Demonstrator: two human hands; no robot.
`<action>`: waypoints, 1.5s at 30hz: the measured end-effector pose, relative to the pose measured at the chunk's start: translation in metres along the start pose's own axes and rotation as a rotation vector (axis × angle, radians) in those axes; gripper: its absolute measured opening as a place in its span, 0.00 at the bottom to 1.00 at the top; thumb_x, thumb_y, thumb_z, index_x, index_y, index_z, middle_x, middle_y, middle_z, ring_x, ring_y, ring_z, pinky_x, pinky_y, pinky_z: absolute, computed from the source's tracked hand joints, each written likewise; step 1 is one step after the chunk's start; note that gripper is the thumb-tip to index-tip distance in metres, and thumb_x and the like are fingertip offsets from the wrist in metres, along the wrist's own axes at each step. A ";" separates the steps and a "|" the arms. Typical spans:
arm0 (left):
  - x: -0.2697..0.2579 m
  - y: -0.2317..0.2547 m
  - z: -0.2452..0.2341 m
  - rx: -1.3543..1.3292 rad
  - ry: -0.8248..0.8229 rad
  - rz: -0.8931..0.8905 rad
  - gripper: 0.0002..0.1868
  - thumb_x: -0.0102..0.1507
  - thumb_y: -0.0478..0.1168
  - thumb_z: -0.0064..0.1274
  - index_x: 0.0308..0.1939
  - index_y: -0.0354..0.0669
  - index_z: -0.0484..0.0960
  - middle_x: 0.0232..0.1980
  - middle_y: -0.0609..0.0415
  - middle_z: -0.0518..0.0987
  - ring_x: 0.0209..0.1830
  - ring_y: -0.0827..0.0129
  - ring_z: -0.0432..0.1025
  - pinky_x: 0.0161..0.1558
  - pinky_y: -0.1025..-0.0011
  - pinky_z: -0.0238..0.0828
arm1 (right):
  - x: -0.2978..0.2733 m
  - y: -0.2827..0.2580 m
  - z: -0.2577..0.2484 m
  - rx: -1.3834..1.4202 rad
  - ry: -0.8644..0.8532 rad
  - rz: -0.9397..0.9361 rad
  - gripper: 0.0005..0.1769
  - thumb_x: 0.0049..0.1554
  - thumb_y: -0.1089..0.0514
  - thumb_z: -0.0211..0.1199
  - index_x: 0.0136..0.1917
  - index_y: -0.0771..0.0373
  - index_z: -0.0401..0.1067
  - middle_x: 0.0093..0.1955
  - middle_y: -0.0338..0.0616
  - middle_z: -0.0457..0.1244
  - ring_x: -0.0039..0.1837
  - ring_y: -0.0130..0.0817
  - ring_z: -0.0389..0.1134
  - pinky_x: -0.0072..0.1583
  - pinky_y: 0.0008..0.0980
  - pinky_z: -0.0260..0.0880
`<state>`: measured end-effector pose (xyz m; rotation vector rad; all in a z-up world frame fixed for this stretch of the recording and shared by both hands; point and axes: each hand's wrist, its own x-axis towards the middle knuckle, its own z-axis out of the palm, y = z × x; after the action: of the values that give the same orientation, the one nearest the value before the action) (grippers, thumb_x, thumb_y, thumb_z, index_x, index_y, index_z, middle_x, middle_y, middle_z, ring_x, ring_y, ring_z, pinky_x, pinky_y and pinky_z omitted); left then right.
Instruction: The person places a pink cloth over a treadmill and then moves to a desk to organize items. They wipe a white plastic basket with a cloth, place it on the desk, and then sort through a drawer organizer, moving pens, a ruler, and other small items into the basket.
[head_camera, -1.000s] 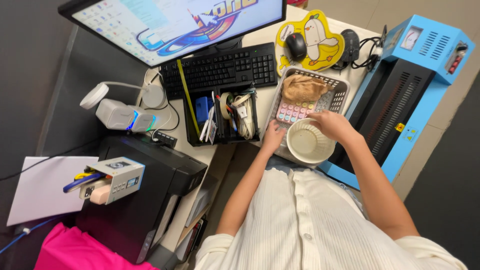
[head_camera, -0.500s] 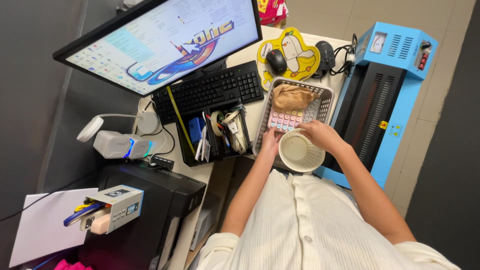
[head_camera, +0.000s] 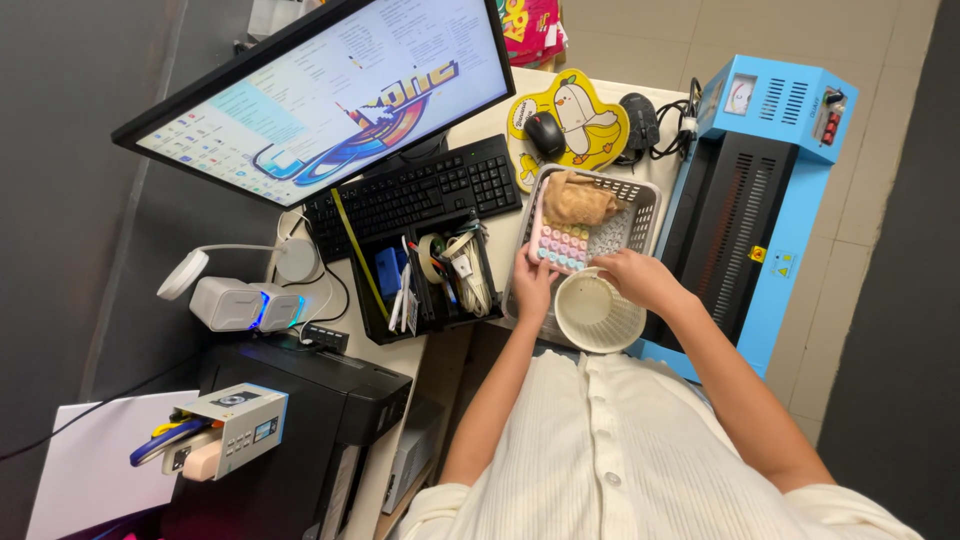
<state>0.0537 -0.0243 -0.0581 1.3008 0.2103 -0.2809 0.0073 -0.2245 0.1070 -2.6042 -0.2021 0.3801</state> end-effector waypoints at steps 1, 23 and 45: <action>-0.004 0.008 0.000 0.000 0.001 -0.002 0.24 0.69 0.31 0.49 0.69 0.39 0.65 0.56 0.47 0.78 0.53 0.66 0.77 0.48 0.66 0.83 | 0.002 0.002 0.000 0.001 -0.002 0.001 0.12 0.60 0.52 0.60 0.57 0.51 0.75 0.52 0.36 0.72 0.56 0.43 0.70 0.52 0.45 0.74; -0.047 0.132 -0.021 0.959 -0.020 0.331 0.27 0.62 0.33 0.58 0.64 0.38 0.70 0.59 0.44 0.74 0.38 0.58 0.79 0.40 0.61 0.76 | 0.009 -0.020 -0.028 -0.157 0.027 0.071 0.26 0.59 0.44 0.62 0.66 0.57 0.69 0.60 0.47 0.68 0.60 0.48 0.69 0.58 0.47 0.71; -0.047 0.217 -0.209 0.905 0.124 0.300 0.11 0.65 0.36 0.54 0.50 0.38 0.80 0.47 0.45 0.81 0.43 0.54 0.79 0.46 0.61 0.76 | 0.118 -0.213 0.056 0.121 -0.027 -0.582 0.17 0.58 0.58 0.62 0.59 0.65 0.72 0.53 0.49 0.68 0.57 0.50 0.68 0.59 0.45 0.68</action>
<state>0.0793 0.2339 0.1016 2.2215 -0.0261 -0.0226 0.0870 0.0101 0.1384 -2.2866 -0.8874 0.2074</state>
